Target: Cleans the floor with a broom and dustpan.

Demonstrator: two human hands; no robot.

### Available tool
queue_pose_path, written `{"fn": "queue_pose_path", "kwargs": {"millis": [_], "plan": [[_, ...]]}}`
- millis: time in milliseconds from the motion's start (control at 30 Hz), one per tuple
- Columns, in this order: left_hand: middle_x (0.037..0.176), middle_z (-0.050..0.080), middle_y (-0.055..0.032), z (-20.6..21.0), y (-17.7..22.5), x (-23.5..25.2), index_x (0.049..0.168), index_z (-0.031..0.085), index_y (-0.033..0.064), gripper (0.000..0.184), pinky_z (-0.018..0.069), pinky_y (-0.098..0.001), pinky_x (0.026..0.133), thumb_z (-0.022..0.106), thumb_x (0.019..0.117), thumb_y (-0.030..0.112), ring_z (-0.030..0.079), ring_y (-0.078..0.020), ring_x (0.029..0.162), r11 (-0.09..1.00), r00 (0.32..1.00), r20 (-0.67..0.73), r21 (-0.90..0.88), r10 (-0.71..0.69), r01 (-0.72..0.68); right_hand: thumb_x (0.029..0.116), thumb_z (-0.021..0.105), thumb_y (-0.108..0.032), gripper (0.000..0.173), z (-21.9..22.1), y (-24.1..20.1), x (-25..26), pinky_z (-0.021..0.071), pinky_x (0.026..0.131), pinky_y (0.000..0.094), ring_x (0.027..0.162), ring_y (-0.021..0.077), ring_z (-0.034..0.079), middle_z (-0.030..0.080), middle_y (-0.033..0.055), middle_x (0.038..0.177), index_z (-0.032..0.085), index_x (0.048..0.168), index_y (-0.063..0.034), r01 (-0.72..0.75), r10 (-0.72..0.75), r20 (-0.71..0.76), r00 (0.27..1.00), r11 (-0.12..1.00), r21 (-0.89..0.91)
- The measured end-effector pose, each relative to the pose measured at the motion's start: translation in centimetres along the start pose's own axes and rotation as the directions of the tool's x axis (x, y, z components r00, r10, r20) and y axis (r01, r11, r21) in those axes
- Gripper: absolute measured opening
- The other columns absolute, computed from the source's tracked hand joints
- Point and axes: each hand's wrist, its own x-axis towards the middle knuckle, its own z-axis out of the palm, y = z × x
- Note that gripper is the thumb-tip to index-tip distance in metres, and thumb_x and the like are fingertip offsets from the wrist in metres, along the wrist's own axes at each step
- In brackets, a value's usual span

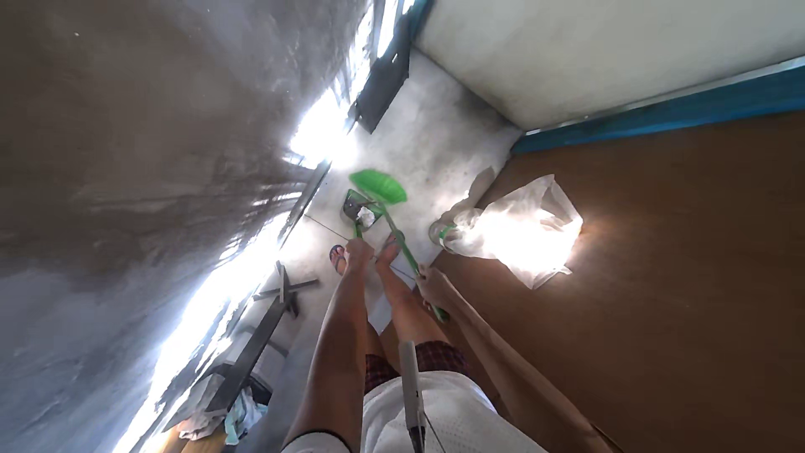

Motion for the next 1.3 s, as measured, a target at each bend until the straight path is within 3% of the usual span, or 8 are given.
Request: {"fn": "queue_pose_path", "kwargs": {"millis": [133, 300, 433, 633, 800, 933, 1100, 1300], "plan": [[0.125, 0.065, -0.026, -0.4, -0.1, -0.4, 0.116, 0.067, -0.0055, 0.036, 0.0539, -0.0561, 0.096, 0.066, 0.0925, 0.021, 0.065, -0.038, 0.118, 1.0, 1.0, 0.003, -0.003, -0.017, 0.017, 0.1106, 0.043, -0.026, 0.052, -3.6, 2.1, -5.6, 0.0505, 0.05, 0.0297, 0.054, 0.0141, 0.055, 0.059, 0.0071, 0.081, 0.035, 0.161, -0.0185, -0.035, 0.012, 0.135, 0.991, 0.985, 0.17], [0.124, 0.067, -0.0236, 0.9, -2.8, 0.3, 0.115, 0.069, -0.0021, 0.036, 0.0532, -0.057, 0.098, 0.062, 0.0946, 0.027, 0.065, -0.0367, 0.119, 0.999, 1.0, -0.015, 0.031, 0.02, -0.02, 0.1115, 0.045, -0.027, 0.052, -6.4, 2.6, -11.0, 0.049, 0.043, 0.0284, 0.048, 0.0137, 0.053, 0.057, 0.0058, 0.076, 0.034, 0.162, -0.0228, -0.033, 0.017, 0.062, 0.998, 0.967, 0.255], [0.128, 0.066, -0.0227, 1.3, -4.4, 0.4, 0.123, 0.067, 0.0014, 0.039, 0.0507, -0.0582, 0.101, 0.06, 0.0955, 0.028, 0.063, -0.0368, 0.123, 1.0, 0.999, -0.044, 0.018, 0.017, -0.016, 0.1114, 0.044, -0.029, 0.053, -5.4, 0.6, -8.9, 0.0527, 0.047, 0.0317, 0.052, 0.0153, 0.057, 0.061, 0.0082, 0.084, 0.033, 0.162, -0.0221, 0.021, -0.01, -0.081, 0.997, 0.991, 0.134], [0.132, 0.063, -0.0246, 1.5, -4.8, 1.0, 0.124, 0.066, -0.0005, 0.043, 0.0508, -0.0561, 0.102, 0.063, 0.0942, 0.03, 0.062, -0.0374, 0.124, 1.0, 0.998, -0.048, 0.007, -0.026, 0.027, 0.1087, 0.041, -0.022, 0.049, 0.1, -2.4, -1.2, 0.0596, 0.075, 0.0431, 0.081, 0.0248, 0.07, 0.067, 0.0167, 0.109, 0.04, 0.155, -0.0066, 0.044, -0.059, -0.152, 0.987, 0.994, -0.101], [0.132, 0.062, -0.0251, 2.0, -4.2, 0.8, 0.127, 0.063, -0.0025, 0.044, 0.053, -0.055, 0.1, 0.063, 0.0948, 0.027, 0.063, -0.0369, 0.123, 0.999, 0.999, -0.033, -0.006, -0.043, 0.043, 0.1083, 0.043, -0.025, 0.035, 3.3, 0.0, -1.0, 0.0583, 0.067, 0.0412, 0.071, 0.0226, 0.066, 0.065, 0.0146, 0.096, 0.056, 0.134, -0.0054, 0.021, -0.02, 0.014, 1.0, 0.997, -0.072], [0.135, 0.06, -0.0259, 2.3, -4.2, 1.1, 0.129, 0.061, -0.0047, 0.048, 0.053, -0.0541, 0.1, 0.063, 0.0938, 0.028, 0.061, -0.037, 0.125, 0.999, 0.999, -0.034, 0.032, -0.041, 0.042, 0.1091, 0.043, -0.03, 0.052, 1.0, 2.3, -6.1, 0.0544, 0.055, 0.0362, 0.057, 0.0183, 0.059, 0.062, 0.0103, 0.085, 0.037, 0.16, -0.0198, -0.037, 0.029, 0.141, 0.99, 0.998, 0.051], [0.136, 0.06, -0.0258, 2.5, -5.1, 1.4, 0.135, 0.056, -0.0047, 0.051, 0.0523, -0.056, 0.1, 0.057, 0.0973, 0.028, 0.061, -0.0378, 0.126, 0.998, 1.0, -0.026, 0.055, -0.007, 0.009, 0.1107, 0.044, -0.031, 0.053, -1.8, 2.4, -12.1, 0.0517, 0.046, 0.0324, 0.05, 0.0163, 0.056, 0.059, 0.0072, 0.078, 0.033, 0.163, -0.0253, -0.056, 0.044, 0.081, 0.996, 0.986, 0.155], [0.137, 0.059, -0.0258, 3.1, -5.3, 1.4, 0.137, 0.055, -0.0034, 0.049, 0.0527, -0.0553, 0.1, 0.057, 0.0977, 0.027, 0.06, -0.0384, 0.127, 0.999, 0.999, -0.047, 0.042, 0.001, 0.001, 0.1111, 0.04, -0.028, 0.053, 0.2, -1.2, -7.5, 0.0574, 0.058, 0.0379, 0.062, 0.0201, 0.063, 0.064, 0.0125, 0.094, 0.032, 0.162, -0.0169, 0.018, -0.019, -0.096, 0.995, 1.0, -0.004]]}}
